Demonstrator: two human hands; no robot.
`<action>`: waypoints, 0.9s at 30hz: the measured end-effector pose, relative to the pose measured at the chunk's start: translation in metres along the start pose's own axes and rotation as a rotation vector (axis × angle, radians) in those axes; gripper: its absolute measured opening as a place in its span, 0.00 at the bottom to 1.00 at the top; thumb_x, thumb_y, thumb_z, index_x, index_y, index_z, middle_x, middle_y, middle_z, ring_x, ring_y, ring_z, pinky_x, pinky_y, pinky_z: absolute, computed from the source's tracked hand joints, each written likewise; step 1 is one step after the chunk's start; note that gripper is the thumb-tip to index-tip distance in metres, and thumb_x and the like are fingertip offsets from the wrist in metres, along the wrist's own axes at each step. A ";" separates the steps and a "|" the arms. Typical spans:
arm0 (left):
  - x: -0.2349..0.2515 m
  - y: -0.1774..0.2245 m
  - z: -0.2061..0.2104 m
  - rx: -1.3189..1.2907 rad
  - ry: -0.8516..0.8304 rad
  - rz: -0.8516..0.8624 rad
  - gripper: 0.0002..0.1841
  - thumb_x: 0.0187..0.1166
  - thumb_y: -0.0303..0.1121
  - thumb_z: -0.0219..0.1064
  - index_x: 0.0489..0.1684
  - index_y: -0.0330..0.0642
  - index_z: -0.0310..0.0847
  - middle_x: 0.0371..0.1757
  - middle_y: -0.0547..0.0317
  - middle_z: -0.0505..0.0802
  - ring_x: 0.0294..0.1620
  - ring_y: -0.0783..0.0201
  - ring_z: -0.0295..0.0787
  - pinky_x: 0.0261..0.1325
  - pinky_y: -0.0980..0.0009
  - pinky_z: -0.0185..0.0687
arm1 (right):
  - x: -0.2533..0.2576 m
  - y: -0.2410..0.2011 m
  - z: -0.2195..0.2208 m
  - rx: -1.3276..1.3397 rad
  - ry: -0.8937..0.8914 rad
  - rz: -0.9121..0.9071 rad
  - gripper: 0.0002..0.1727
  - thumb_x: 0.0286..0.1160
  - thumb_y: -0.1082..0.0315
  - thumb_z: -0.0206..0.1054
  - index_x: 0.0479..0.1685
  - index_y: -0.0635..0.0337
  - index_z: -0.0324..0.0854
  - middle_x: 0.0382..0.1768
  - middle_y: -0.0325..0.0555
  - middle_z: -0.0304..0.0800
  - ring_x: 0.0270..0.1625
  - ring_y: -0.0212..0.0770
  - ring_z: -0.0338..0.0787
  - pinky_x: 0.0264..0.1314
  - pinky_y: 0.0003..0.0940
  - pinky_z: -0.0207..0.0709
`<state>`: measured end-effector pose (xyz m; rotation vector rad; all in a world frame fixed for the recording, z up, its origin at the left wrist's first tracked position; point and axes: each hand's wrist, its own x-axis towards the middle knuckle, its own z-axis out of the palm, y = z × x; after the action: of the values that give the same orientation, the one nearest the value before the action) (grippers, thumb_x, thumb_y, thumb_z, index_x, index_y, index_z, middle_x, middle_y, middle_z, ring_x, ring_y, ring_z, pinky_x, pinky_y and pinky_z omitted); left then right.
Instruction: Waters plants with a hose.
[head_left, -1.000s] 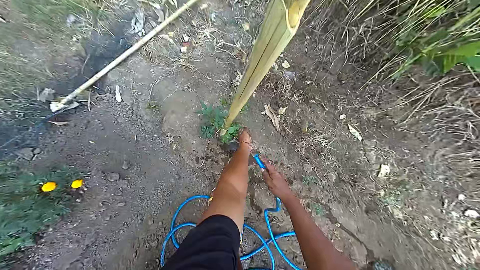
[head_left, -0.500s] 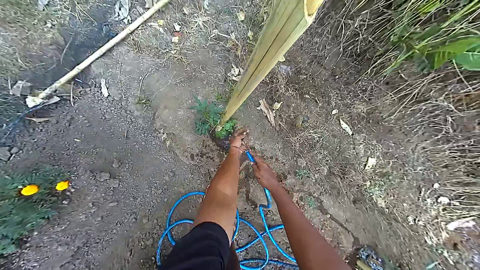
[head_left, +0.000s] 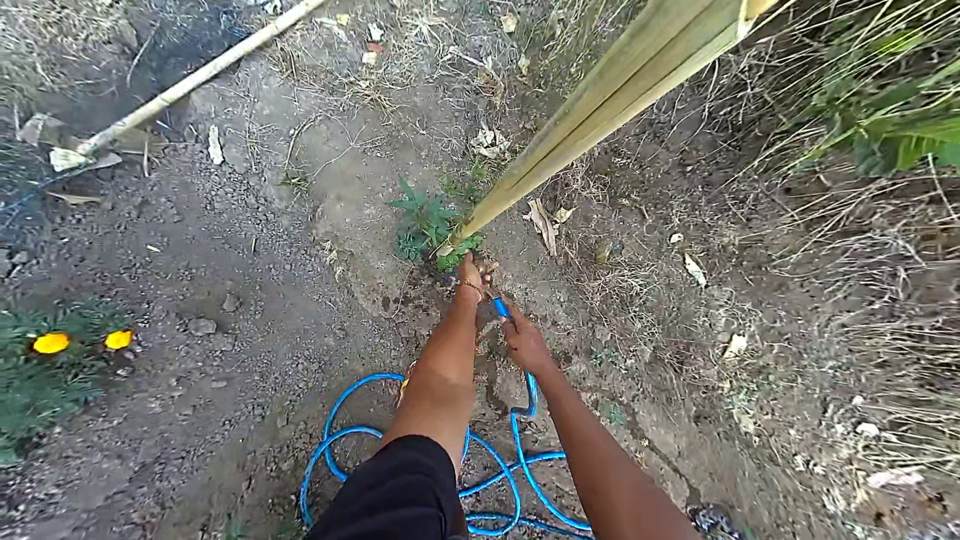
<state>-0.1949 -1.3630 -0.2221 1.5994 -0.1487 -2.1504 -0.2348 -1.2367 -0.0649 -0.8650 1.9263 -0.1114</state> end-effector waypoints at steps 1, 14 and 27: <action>-0.002 0.000 0.000 0.025 -0.008 0.017 0.29 0.94 0.59 0.38 0.36 0.45 0.71 0.24 0.59 0.79 0.20 0.63 0.73 0.26 0.66 0.74 | 0.005 0.001 0.000 -0.011 -0.010 0.021 0.31 0.96 0.62 0.45 0.97 0.47 0.50 0.58 0.65 0.88 0.50 0.59 0.90 0.60 0.58 0.79; -0.085 -0.027 -0.043 0.237 -0.266 -0.007 0.31 0.96 0.54 0.35 0.86 0.42 0.62 0.69 0.42 0.84 0.55 0.54 0.86 0.55 0.57 0.84 | 0.062 0.012 0.015 0.487 0.022 0.008 0.30 0.95 0.65 0.47 0.95 0.54 0.50 0.39 0.50 0.81 0.28 0.38 0.78 0.32 0.37 0.77; -0.188 -0.102 -0.069 0.310 -0.395 0.272 0.18 0.92 0.39 0.45 0.35 0.40 0.74 0.16 0.75 0.70 0.12 0.80 0.62 0.18 0.82 0.62 | 0.114 -0.022 -0.022 1.510 -0.297 0.054 0.29 0.97 0.46 0.33 0.29 0.50 0.69 0.13 0.31 0.70 0.10 0.24 0.69 0.12 0.15 0.64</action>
<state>-0.1179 -1.1817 -0.1136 1.1935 -0.8096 -2.2731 -0.2716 -1.3287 -0.1295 0.2065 1.0701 -1.1445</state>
